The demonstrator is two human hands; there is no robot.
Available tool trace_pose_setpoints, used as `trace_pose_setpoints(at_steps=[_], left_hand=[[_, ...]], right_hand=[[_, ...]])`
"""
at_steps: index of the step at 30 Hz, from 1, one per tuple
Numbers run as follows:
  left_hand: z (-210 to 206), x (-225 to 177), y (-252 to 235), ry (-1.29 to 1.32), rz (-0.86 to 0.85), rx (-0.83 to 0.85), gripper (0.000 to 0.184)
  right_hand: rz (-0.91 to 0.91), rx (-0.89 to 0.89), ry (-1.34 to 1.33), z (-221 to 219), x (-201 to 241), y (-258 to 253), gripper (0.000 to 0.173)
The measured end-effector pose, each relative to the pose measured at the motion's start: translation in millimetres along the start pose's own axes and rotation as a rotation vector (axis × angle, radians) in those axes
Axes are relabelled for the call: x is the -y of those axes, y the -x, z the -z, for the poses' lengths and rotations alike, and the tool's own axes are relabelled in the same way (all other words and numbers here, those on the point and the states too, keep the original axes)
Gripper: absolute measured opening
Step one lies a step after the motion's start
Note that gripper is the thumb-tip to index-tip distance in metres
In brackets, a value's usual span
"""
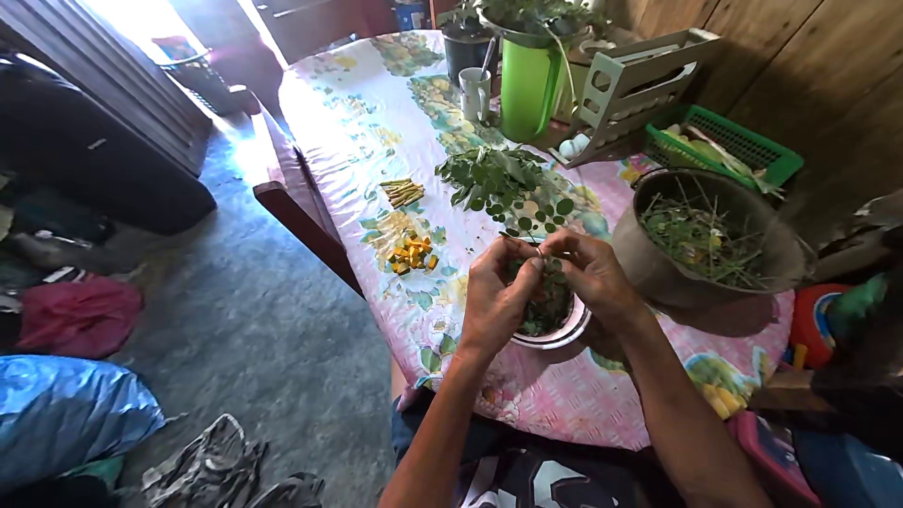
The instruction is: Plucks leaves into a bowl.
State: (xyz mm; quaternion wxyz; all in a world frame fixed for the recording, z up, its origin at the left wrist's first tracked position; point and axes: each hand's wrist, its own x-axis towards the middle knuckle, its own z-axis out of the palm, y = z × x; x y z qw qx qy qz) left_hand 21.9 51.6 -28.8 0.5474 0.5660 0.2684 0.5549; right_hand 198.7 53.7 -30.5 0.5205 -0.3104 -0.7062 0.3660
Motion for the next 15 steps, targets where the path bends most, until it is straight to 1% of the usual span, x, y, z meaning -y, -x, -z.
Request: trace_pose_setpoints(at_steps=[3, 7, 12, 15], left_hand=[[1.9, -1.6, -0.5, -0.029, 0.004, 0.035, 0.010], [1.0, -6.6, 0.1, -0.084, 0.039, 0.038, 0.009], [-1.2, -6.7, -0.3, -0.086, 0.059, 0.044, 0.008], [-2.0, -4.9, -0.8, -0.087, 0.077, 0.043, 0.009]], right_hand=[[-0.041, 0.026, -0.039, 2.7, -0.6, 0.0, 0.012], [-0.054, 0.046, -0.110, 3.1, -4.1, -0.3, 0.013], [-0.069, 0.020, -0.025, 2.5, 1.3, 0.6, 0.010], [-0.079, 0.021, -0.033, 7.9, 0.7, 2.3, 0.011]])
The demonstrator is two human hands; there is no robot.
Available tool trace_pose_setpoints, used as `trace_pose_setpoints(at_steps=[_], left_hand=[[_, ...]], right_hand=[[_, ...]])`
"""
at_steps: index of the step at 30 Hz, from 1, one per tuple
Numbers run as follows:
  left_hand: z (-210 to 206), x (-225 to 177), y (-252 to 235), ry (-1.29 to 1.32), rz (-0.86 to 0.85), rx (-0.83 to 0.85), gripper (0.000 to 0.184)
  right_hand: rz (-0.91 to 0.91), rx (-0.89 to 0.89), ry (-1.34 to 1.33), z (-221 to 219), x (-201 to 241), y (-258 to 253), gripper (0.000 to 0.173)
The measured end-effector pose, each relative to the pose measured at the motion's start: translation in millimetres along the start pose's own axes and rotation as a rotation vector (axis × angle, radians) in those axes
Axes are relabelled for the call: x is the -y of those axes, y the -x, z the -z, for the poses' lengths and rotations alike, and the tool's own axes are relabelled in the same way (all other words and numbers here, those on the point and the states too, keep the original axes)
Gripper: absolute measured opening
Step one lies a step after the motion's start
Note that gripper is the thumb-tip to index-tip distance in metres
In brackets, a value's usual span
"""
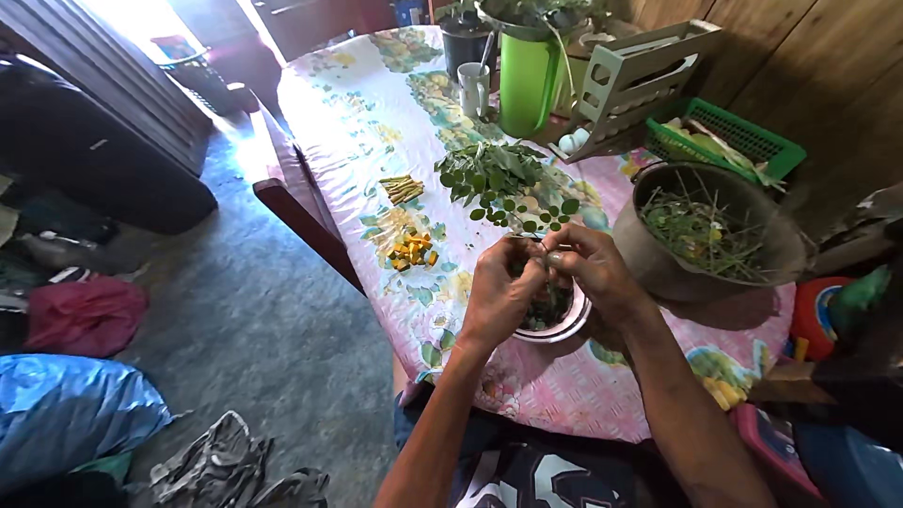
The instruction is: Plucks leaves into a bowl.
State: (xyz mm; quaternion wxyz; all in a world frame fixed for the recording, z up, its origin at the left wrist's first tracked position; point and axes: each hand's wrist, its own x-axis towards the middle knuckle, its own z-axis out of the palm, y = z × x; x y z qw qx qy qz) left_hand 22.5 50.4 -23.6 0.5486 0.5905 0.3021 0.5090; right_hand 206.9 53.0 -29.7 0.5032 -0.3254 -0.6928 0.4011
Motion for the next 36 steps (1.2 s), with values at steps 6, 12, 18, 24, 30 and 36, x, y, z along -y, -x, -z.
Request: trace_pose_setpoints(at_steps=[6, 12, 18, 24, 30, 36], left_hand=[[7, 7, 1, 0.030, 0.022, 0.042, 0.005], [17, 15, 4, 0.183, -0.015, 0.050, 0.010], [21, 11, 9, 0.278, -0.010, 0.011, 0.015], [23, 9, 7, 0.214, 0.064, -0.013, 0.013], [22, 14, 4, 0.343, 0.246, 0.060, 0.006], [22, 11, 6, 0.417, 0.270, 0.071, 0.039]], right_hand=[[-0.027, -0.119, -0.163, 21, 2, 9, 0.018], [0.026, -0.077, -0.441, 23, 4, 4, 0.014], [0.008, -0.002, -0.222, 5, -2, 0, 0.026], [0.054, 0.097, 0.032, -1, -8, 4, 0.036], [-0.534, -0.277, -0.069, -8, 27, 39, 0.019], [0.024, -0.024, 0.286, 2, -1, 15, 0.016]])
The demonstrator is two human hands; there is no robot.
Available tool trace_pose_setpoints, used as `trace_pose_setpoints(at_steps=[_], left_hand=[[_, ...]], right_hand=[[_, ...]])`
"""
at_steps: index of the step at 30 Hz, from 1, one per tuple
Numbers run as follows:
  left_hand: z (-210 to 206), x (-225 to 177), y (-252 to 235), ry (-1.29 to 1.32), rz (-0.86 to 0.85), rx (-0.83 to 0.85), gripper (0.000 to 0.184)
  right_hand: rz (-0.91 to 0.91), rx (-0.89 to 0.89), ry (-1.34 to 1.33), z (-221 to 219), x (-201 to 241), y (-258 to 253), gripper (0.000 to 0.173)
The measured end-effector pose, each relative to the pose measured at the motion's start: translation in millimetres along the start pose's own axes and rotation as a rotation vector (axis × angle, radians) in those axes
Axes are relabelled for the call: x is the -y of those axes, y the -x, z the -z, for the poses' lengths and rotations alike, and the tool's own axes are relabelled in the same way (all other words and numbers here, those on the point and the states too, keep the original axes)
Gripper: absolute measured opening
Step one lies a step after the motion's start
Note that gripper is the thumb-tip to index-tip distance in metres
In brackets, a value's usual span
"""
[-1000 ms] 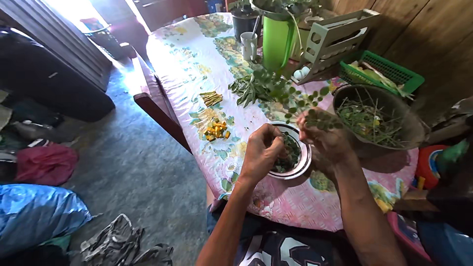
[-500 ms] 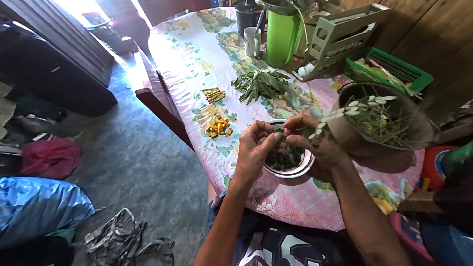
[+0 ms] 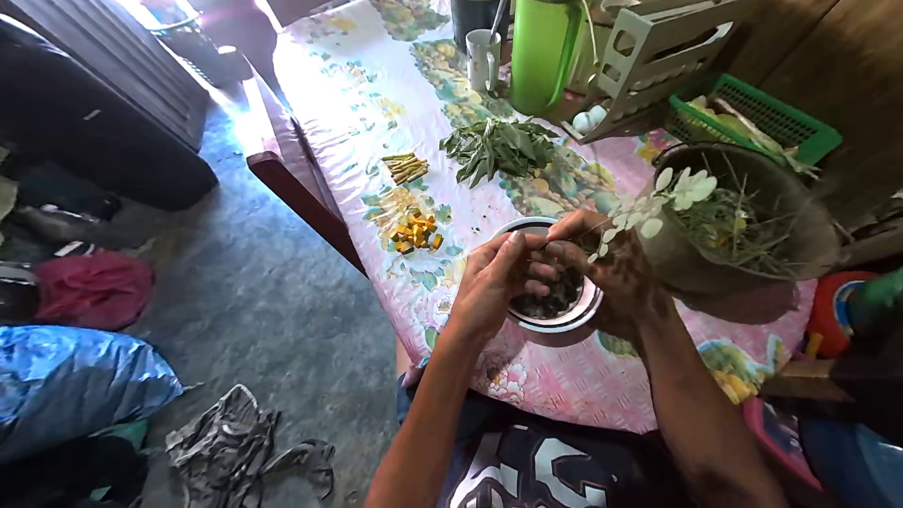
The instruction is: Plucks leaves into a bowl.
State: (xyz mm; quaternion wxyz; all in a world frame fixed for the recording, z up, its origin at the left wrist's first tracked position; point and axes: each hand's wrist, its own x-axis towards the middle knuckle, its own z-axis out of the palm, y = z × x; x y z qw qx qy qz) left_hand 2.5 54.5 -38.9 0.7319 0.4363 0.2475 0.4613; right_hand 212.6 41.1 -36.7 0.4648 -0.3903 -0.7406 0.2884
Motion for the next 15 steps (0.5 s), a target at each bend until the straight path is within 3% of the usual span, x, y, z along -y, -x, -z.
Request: trace_pose_setpoints(at_steps=[4, 15], left_hand=[[-2.7, 1.8, 3.7, -0.058, -0.082, -0.057, 0.021], [-4.9, 5.4, 3.0, -0.046, -0.200, -0.154, 0.013]], right_hand=[[0.042, -0.008, -0.101, -2.6, -3.0, -11.2, 0.013], [-0.017, 0.025, -0.109, 1.6, -0.5, -4.3, 0.012]])
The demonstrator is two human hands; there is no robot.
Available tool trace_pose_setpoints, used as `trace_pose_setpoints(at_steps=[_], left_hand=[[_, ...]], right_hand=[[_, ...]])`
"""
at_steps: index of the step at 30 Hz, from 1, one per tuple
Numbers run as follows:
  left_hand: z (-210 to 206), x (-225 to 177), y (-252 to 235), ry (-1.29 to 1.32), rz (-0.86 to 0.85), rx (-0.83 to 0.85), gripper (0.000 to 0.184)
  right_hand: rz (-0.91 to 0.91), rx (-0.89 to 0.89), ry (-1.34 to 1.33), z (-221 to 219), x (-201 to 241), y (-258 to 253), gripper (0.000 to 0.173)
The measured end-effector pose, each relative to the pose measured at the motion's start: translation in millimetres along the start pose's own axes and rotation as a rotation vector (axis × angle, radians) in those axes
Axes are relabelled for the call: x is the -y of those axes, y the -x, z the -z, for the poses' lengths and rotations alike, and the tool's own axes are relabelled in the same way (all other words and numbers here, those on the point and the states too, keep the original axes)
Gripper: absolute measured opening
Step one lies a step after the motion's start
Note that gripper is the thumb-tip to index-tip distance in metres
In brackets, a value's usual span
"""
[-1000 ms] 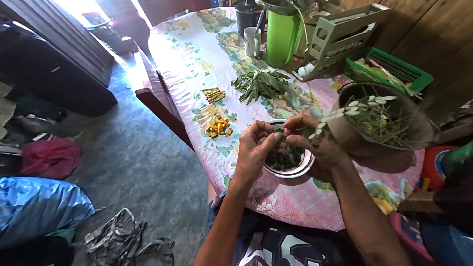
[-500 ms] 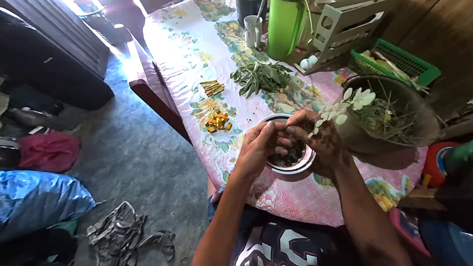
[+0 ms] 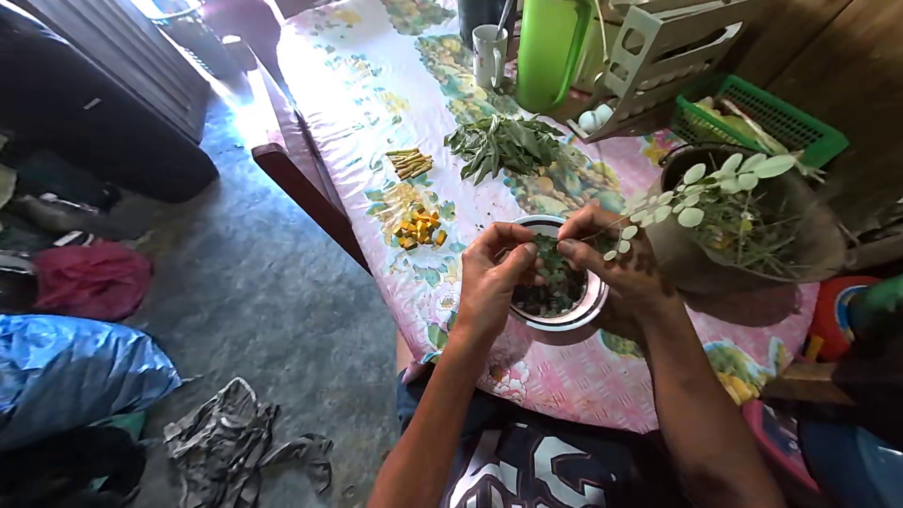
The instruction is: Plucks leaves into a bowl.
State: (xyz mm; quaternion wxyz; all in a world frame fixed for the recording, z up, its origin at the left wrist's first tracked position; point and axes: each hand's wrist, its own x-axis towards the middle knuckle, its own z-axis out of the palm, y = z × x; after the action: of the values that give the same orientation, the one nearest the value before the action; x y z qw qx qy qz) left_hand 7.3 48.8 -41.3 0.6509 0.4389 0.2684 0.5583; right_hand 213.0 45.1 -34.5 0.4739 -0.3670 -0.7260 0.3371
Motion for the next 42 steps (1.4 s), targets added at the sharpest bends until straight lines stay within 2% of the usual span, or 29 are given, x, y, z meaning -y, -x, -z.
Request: trace_pose_setpoints(at_steps=[5, 7, 9, 11, 13, 15, 18, 21, 23, 26, 29, 32, 35, 39, 42], left_hand=[[3, -2, 3, -0.028, -0.007, -0.029, 0.014], [2, -1, 3, -0.025, -0.008, -0.028, 0.015], [2, 0, 3, -0.066, -0.035, -0.025, 0.015], [2, 1, 3, -0.235, -0.115, -0.013, 0.019], [1, 1, 2, -0.463, -0.183, 0.018, 0.025], [-3, 0, 1, -0.579, -0.187, 0.042, 0.030], [-12, 1, 0, -0.628, -0.156, 0.060, 0.035], [-16, 3, -3, -0.686, -0.134, 0.015, 0.036], [-18, 4, -5, -0.648, -0.148, -0.018, 0.028], [-17, 6, -8, -0.493, -0.212, -0.047, 0.014], [-9, 1, -11, -0.415, -0.202, -0.068, 0.014], [-4, -9, -10, -0.357, -0.180, -0.055, 0.014], [-2, -12, -11, -0.293, -0.176, 0.018, 0.012], [0, -9, -12, -0.269, -0.207, 0.121, 0.011], [0, -10, -13, -0.256, -0.188, 0.151, 0.022]], right_hand=[[-0.153, -0.037, 0.120, 7, 9, 9, 0.012], [-0.119, -0.048, 0.085, 6, 6, 9, 0.009], [-0.106, -0.003, 0.110, 6, 2, 4, 0.017], [-0.172, 0.087, 0.190, 8, 2, -2, 0.025], [-0.193, 0.108, 0.240, 7, 2, -5, 0.019], [-0.179, 0.107, 0.287, 3, 0, -6, 0.009], [-0.149, 0.121, 0.375, -2, 3, -8, 0.007], [-0.042, 0.129, 0.501, -2, 5, -8, 0.021], [0.007, 0.125, 0.546, -3, 6, -8, 0.025], [0.001, 0.130, 0.429, -1, 4, -6, 0.034], [-0.102, 0.218, 0.162, 15, 4, -5, 0.045], [-0.146, 0.213, 0.022, 21, 12, -5, 0.029], [-0.132, 0.200, -0.085, 16, 13, -7, 0.029], [-0.059, 0.230, -0.193, 9, 6, -10, 0.015], [-0.083, 0.179, -0.195, 7, 7, -9, 0.011]])
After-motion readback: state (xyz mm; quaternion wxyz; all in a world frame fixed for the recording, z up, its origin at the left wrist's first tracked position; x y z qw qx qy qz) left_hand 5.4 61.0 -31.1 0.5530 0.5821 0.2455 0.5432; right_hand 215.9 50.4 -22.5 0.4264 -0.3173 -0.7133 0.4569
